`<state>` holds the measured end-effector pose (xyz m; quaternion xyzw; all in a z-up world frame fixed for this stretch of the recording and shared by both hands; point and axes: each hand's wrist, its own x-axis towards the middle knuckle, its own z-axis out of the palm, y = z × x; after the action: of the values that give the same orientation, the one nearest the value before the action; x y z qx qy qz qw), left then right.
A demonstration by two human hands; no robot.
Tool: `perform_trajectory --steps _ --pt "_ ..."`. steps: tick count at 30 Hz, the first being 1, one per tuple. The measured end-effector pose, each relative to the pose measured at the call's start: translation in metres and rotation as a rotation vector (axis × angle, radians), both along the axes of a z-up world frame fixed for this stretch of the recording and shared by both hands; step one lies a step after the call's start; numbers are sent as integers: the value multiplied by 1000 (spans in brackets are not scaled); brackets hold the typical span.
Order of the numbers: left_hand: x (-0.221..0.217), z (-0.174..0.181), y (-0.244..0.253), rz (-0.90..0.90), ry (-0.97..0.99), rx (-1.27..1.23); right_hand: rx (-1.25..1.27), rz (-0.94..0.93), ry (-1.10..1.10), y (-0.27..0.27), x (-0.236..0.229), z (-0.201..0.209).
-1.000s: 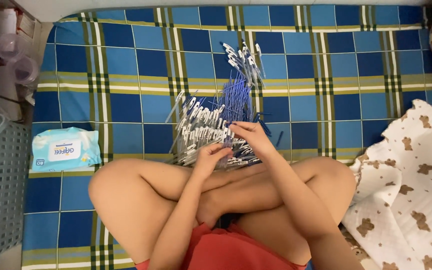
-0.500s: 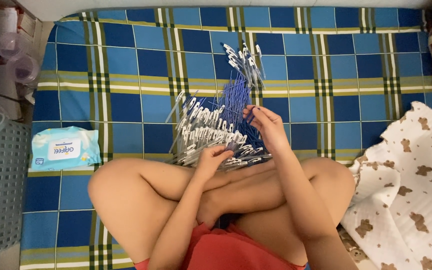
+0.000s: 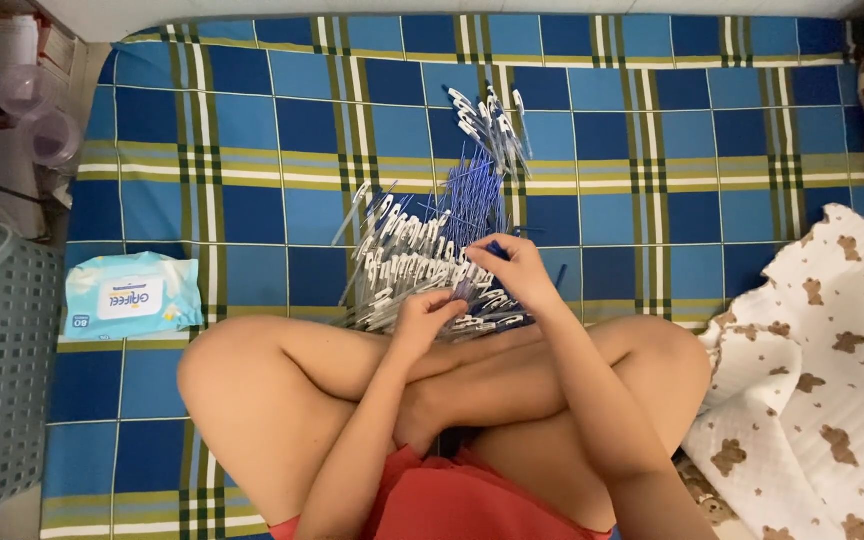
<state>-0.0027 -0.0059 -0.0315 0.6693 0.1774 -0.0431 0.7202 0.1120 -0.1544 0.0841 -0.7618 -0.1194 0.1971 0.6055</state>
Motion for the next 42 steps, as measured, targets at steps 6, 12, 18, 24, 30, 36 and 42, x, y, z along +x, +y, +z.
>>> perform_trajectory --steps 6,12,18,24,30,36,42 --pt "-2 26 1 -39 36 69 7 -179 13 4 5 33" --pt "-2 31 0 -42 52 29 73 -338 -128 -10 19 -7" --pt "-5 35 -1 -59 44 121 128 -176 17 -10 10 31" --pt "-3 27 0 -56 69 130 127 -340 -15 -17 14 26" --pt "6 59 -8 40 114 81 99 -397 -39 -23 19 34" --pt "58 43 -5 114 326 -583 104 -424 -50 -24 29 16" --pt "69 38 -10 158 388 -650 36 -419 -66 -23 32 17"
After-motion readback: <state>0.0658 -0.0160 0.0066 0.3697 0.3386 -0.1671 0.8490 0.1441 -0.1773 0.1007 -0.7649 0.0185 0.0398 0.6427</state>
